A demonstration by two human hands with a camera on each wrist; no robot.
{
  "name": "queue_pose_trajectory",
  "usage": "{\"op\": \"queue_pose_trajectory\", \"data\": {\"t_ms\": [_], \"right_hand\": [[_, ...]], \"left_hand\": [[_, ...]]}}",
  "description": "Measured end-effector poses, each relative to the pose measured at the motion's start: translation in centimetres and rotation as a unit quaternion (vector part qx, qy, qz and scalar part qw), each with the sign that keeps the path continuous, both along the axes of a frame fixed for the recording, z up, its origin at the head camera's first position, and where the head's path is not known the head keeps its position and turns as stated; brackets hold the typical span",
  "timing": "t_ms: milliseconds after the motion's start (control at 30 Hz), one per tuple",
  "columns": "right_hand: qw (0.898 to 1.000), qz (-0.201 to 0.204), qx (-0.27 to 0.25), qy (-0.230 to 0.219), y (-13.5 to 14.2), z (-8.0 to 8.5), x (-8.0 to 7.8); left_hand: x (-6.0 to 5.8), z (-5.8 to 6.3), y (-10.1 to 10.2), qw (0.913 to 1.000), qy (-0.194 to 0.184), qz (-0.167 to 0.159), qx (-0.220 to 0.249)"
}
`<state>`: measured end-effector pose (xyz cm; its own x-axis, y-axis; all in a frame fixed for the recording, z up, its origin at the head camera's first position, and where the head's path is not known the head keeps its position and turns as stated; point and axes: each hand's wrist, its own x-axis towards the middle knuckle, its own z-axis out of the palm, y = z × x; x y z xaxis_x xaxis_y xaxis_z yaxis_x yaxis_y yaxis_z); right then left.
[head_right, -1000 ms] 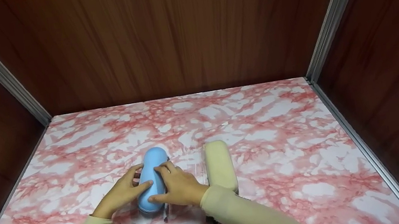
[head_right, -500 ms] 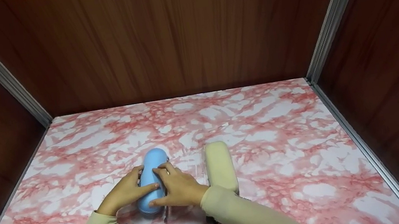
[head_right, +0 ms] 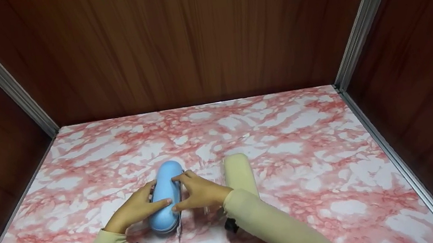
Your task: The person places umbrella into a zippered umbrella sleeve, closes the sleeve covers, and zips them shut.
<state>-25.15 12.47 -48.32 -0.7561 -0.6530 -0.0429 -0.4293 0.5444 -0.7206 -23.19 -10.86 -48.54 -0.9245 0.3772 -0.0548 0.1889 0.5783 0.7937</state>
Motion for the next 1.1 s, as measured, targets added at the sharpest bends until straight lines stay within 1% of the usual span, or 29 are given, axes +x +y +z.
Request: {"op": "queue_pose_trajectory", "data": {"t_ms": [133, 267, 433, 600, 733, 933, 1100], "right_hand": [[1.000, -0.015, 0.000, -0.014, 0.3, 0.0, -1.1], [0.999, -0.030, -0.001, -0.027, 0.6, -0.2, -2.5], [0.999, -0.032, -0.004, -0.034, 0.6, -0.1, -3.9], [0.999, -0.032, 0.008, -0.010, 0.0, 0.0, -5.2], [0.999, -0.036, 0.018, 0.005, -0.6, -0.3, -6.2], [0.997, -0.057, 0.037, 0.038, -1.6, -1.1, -7.3], [0.994, -0.078, 0.063, 0.046, -2.2, -1.3, -7.9]], "left_hand": [[-0.1, -0.1, 0.1, 0.9999, -0.011, -0.008, 0.007], [-0.1, -0.1, 0.1, 0.9997, -0.016, -0.007, 0.015], [-0.1, -0.1, 0.0, 0.9994, -0.025, -0.007, 0.022], [0.0, 0.0, 0.0, 0.9992, -0.034, -0.006, 0.022], [0.0, -0.1, 0.1, 0.9992, -0.032, -0.008, 0.024], [0.1, 0.0, 0.1, 0.9996, -0.027, 0.002, 0.000], [0.3, 0.3, 0.2, 0.9993, -0.033, 0.007, -0.014]]}}
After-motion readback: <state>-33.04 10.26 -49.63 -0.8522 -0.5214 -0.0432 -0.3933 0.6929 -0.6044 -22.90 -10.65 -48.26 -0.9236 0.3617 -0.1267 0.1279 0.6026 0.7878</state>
